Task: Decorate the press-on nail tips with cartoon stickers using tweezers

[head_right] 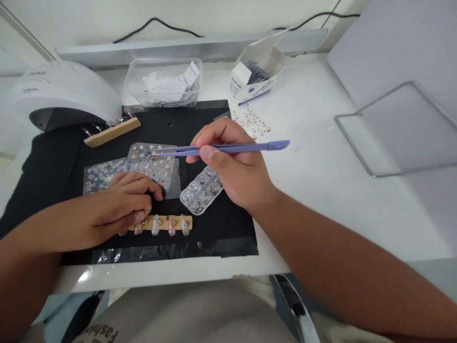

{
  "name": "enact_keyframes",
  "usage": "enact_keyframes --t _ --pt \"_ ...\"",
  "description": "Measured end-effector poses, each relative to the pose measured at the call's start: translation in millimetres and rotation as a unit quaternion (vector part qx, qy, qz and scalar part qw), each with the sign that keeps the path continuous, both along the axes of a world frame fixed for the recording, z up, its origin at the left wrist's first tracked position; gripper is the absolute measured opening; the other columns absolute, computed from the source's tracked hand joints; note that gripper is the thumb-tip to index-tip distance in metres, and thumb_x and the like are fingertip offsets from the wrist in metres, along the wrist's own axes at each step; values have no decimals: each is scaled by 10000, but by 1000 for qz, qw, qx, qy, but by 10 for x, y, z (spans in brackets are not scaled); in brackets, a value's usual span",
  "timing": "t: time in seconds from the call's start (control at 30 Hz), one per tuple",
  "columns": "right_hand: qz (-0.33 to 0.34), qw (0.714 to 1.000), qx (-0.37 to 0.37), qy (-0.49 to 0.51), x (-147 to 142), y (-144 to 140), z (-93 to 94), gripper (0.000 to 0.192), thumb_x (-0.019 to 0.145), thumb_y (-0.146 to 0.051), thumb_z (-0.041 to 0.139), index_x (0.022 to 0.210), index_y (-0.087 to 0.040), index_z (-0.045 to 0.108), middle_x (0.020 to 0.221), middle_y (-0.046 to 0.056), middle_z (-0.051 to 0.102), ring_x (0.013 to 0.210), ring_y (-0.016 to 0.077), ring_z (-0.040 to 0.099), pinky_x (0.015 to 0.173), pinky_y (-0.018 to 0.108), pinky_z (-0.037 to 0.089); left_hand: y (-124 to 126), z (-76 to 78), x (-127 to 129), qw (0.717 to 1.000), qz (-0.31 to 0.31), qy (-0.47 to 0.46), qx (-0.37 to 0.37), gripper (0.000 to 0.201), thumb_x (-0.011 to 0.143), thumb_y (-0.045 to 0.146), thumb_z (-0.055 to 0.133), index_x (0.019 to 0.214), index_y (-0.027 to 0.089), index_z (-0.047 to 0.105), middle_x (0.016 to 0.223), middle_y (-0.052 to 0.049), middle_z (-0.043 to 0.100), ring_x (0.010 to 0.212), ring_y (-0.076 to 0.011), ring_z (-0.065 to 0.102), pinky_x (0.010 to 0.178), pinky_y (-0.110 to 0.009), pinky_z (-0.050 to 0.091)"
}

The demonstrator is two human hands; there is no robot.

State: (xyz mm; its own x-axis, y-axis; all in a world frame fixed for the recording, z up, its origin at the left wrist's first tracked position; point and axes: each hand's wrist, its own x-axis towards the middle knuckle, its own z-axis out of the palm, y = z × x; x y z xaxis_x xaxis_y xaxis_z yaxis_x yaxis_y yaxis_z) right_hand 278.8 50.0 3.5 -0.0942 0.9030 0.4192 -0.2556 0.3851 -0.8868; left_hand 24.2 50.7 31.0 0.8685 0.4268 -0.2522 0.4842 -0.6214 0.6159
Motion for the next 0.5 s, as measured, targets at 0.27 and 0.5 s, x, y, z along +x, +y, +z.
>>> enact_keyframes --t 0.27,0.5 --pt "16 1000 -8 17 5 4 10 143 828 -376 766 826 -266 675 762 -8 688 700 187 672 678 364 542 53 50 -100 991 41 -46 122 236 1002 279 396 994 254 631 1175 -59 598 1132 -281 494 986 -483 352" --pt "27 999 -4 37 33 2 50 127 836 -347 758 839 -249 677 759 -5 694 732 180 667 714 357 533 207 -164 -61 931 232 17 282 458 946 453 490 1334 218 558 1323 -140 559 1279 -367 456 1080 -587 341"
